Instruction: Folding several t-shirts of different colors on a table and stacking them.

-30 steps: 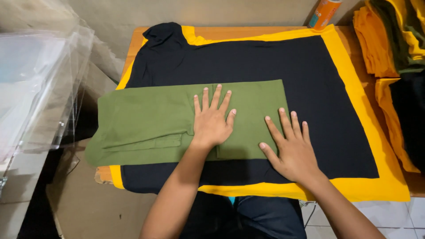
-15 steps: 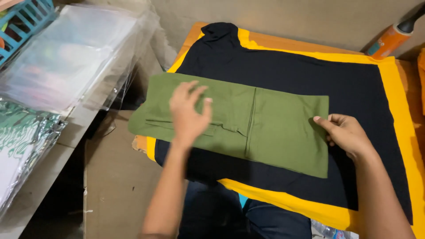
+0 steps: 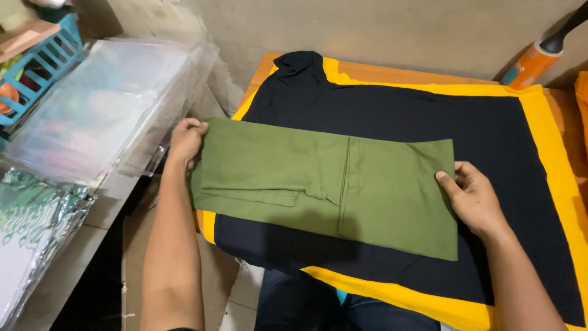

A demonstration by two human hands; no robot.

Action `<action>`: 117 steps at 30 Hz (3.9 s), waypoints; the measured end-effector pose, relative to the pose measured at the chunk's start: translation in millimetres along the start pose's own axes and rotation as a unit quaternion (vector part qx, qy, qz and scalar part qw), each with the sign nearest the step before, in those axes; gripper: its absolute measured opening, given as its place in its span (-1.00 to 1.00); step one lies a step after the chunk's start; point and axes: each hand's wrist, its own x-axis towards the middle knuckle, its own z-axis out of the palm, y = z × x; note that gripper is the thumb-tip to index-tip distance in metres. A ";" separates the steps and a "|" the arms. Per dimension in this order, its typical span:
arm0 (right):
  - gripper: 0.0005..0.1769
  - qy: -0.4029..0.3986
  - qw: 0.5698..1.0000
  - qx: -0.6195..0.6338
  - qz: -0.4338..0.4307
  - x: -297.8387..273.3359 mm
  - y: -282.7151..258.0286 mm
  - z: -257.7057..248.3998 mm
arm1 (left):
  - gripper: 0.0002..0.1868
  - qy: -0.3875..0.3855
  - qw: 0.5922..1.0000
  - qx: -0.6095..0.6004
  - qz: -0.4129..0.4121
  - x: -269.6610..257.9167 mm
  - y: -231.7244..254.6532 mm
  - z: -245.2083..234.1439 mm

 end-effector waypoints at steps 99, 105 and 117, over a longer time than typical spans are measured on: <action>0.04 -0.050 0.835 -0.530 -0.141 15.8 -111.9 132.9 | -0.47 0.002 0.890 0.358 0.282 -138.3 73.4 174.1; 0.06 -0.065 0.830 -0.549 -0.076 38.6 -90.5 139.9 | -0.37 -0.090 0.849 0.381 0.355 -190.2 73.5 220.2; 0.21 -0.063 0.812 -0.555 -0.170 -47.3 -78.9 115.3 | -0.25 -0.225 0.804 0.438 0.334 -146.8 87.2 186.6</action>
